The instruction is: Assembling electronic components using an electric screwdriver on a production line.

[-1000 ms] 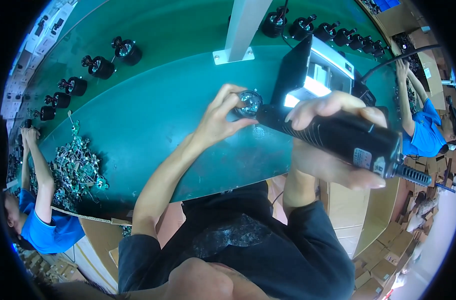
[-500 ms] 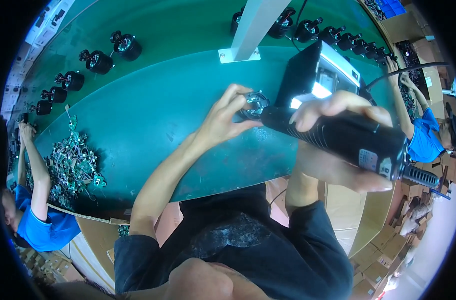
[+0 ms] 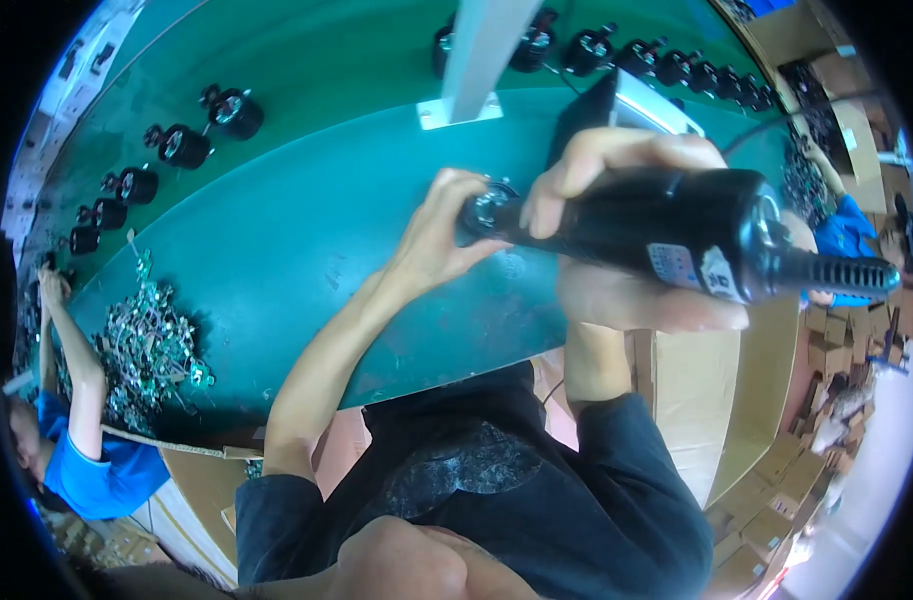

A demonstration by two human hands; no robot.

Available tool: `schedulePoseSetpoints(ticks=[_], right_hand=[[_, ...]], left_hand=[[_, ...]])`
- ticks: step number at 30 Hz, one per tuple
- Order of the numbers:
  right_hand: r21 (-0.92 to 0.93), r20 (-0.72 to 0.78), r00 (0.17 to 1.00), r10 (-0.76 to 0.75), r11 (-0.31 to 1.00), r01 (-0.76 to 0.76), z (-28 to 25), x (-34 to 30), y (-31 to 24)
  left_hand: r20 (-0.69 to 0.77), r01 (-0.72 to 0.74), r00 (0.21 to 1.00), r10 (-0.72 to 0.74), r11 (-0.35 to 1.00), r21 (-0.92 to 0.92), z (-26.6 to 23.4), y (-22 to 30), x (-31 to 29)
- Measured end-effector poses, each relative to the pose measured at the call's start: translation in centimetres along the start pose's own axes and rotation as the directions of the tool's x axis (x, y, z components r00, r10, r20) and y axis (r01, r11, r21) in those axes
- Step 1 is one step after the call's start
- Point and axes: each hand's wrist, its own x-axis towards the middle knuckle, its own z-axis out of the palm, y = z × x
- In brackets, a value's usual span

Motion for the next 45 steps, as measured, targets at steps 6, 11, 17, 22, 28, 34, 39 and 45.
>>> schedulePoseSetpoints(ticks=[6,11,17,22,28,34,39,45], right_hand=[[-0.174,-0.032,0.987,-0.154,0.974,0.147,-2.8,0.0,-8.0],[-0.552,-0.045,0.994,-0.100,0.832,0.059,-6.7,-0.6,-11.0],[-0.319,-0.125,0.990,-0.062,0.948,0.019,-7.1,-1.4,-9.9],[-0.151,-0.097,0.993,-0.069,0.987,0.054,-6.0,-2.1,-9.4],[-0.130,-0.149,0.968,-0.204,0.974,0.186,-3.7,-2.1,-6.6],[-0.117,-0.120,0.980,-0.161,0.982,0.147,-3.6,-1.9,-5.5],[-0.123,-0.111,0.981,-0.161,0.981,0.147,-3.4,-1.8,-5.4],[-0.104,-0.125,0.975,-0.182,0.980,0.169,-3.2,-1.9,-5.6]], left_hand=[[0.043,0.128,0.990,-0.132,0.988,0.087,-0.2,1.0,0.5],[0.097,0.145,0.984,-0.151,0.987,0.066,-0.2,0.9,0.3],[0.128,-0.089,0.990,0.064,0.976,0.196,-0.1,0.9,-0.2],[0.184,-0.156,0.975,0.122,0.971,0.183,-0.3,1.4,0.1],[0.171,-0.195,0.971,0.167,0.967,0.165,-0.1,1.4,0.0],[0.160,-0.189,0.974,0.162,0.967,0.169,-0.1,1.3,-0.1],[0.164,-0.184,0.974,0.157,0.969,0.164,0.0,1.2,0.1],[0.173,-0.179,0.973,0.152,0.972,0.150,-0.1,1.2,-0.1]])
